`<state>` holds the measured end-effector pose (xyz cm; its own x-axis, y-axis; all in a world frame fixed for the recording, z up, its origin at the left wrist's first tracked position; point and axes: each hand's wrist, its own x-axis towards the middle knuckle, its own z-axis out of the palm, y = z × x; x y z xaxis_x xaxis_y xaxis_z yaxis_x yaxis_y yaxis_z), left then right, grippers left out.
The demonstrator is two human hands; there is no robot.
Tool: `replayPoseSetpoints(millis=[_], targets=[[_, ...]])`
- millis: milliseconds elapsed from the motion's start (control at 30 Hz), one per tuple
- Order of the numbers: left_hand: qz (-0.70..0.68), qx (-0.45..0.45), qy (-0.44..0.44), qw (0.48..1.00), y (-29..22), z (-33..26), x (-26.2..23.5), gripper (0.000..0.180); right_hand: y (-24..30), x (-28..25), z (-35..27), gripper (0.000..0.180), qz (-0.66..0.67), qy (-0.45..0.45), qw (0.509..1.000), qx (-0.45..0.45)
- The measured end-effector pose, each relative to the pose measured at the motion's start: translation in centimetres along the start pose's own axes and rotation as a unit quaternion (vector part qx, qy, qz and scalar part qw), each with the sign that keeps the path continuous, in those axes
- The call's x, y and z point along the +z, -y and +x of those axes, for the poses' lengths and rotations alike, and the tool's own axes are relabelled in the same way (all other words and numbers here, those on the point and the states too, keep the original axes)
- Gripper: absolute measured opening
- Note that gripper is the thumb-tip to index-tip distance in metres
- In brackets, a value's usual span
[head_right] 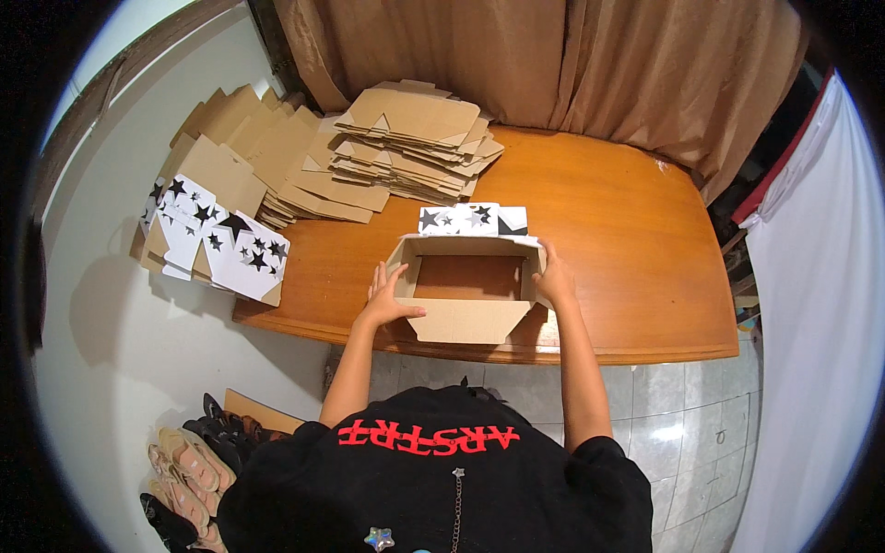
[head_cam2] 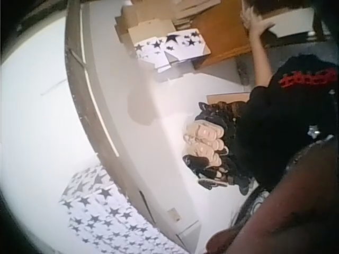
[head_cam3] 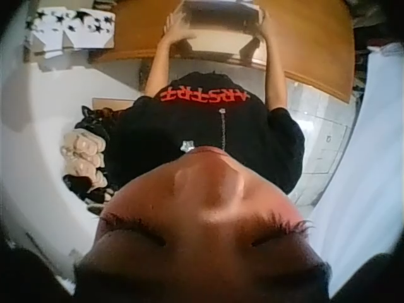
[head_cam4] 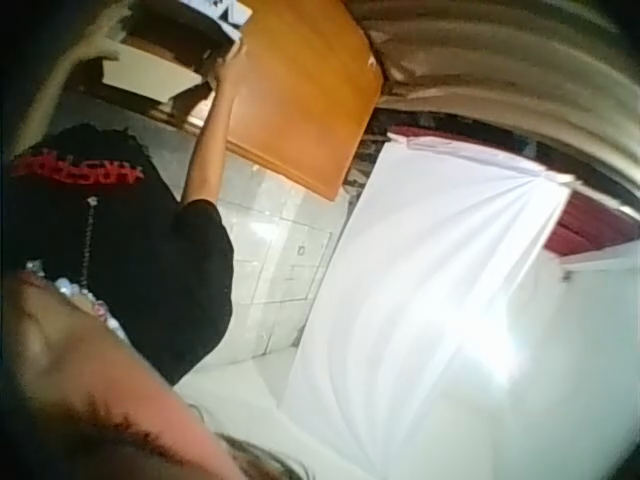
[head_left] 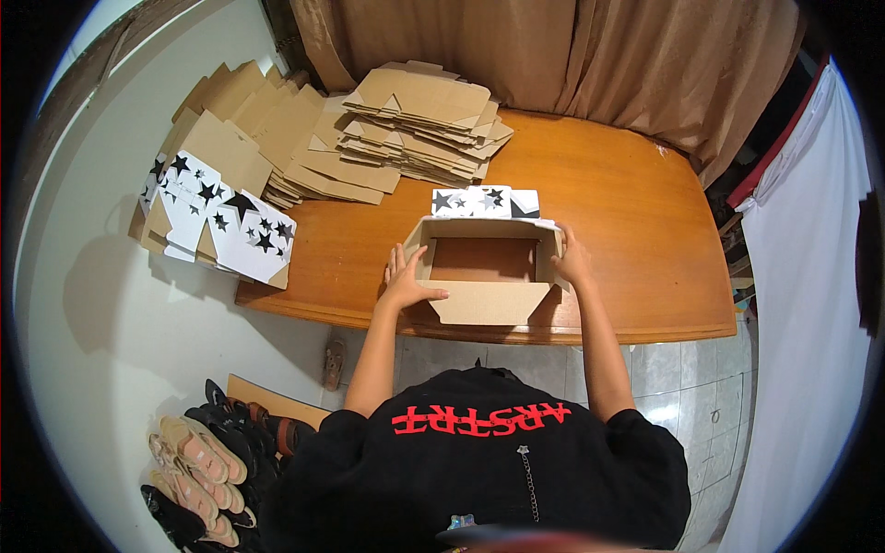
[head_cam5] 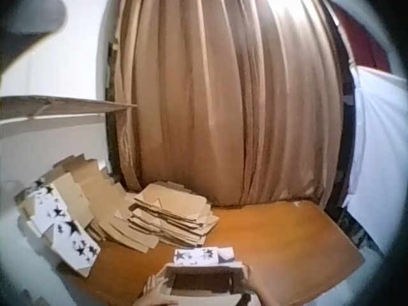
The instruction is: The person is folding cardboard sheets into shoe boxes and stacking them on a shelf.
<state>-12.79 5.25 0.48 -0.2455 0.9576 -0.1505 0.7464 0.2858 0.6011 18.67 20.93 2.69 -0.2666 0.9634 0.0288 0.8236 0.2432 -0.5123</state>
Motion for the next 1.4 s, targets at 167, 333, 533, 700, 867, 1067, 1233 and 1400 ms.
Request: replayPoseSetpoints(millis=[167,333,533,700,867,1067,1233,1400], targets=[[-0.032,-0.009,-0.062,0.998,-0.4,-0.2,-0.1,0.126,0.8,0.6,-1.8,0.047,-0.069,0.003,0.997,-0.028],[0.046,0.035,-0.047,0.997,-3.4,0.2,-0.6,0.119,-0.6,2.6,-1.9,0.043,-0.105,-0.057,0.991,-0.062],[0.152,0.079,0.036,0.985,-5.7,1.3,1.1,0.106,-0.7,1.7,-2.3,0.043,-0.088,-0.159,0.980,-0.078],[0.188,0.071,0.017,0.979,-5.3,1.5,2.4,0.105,-6.1,1.5,-1.3,0.047,0.072,-0.203,0.969,0.121],[0.188,0.060,0.026,0.980,-5.0,1.4,2.4,0.105,-5.7,0.0,-2.2,0.034,0.562,-0.083,0.816,0.111],[0.182,0.067,0.029,0.980,-6.0,1.0,1.5,0.098,-1.6,1.6,-0.8,0.014,0.376,-0.091,0.919,-0.082],[0.193,0.068,0.007,0.979,-5.8,1.0,2.1,0.093,2.2,4.8,0.6,0.027,0.248,-0.181,0.951,-0.041],[0.174,0.068,-0.037,0.982,-5.5,1.3,2.9,0.096,4.3,5.5,0.0,0.069,0.078,-0.160,0.984,0.003]])
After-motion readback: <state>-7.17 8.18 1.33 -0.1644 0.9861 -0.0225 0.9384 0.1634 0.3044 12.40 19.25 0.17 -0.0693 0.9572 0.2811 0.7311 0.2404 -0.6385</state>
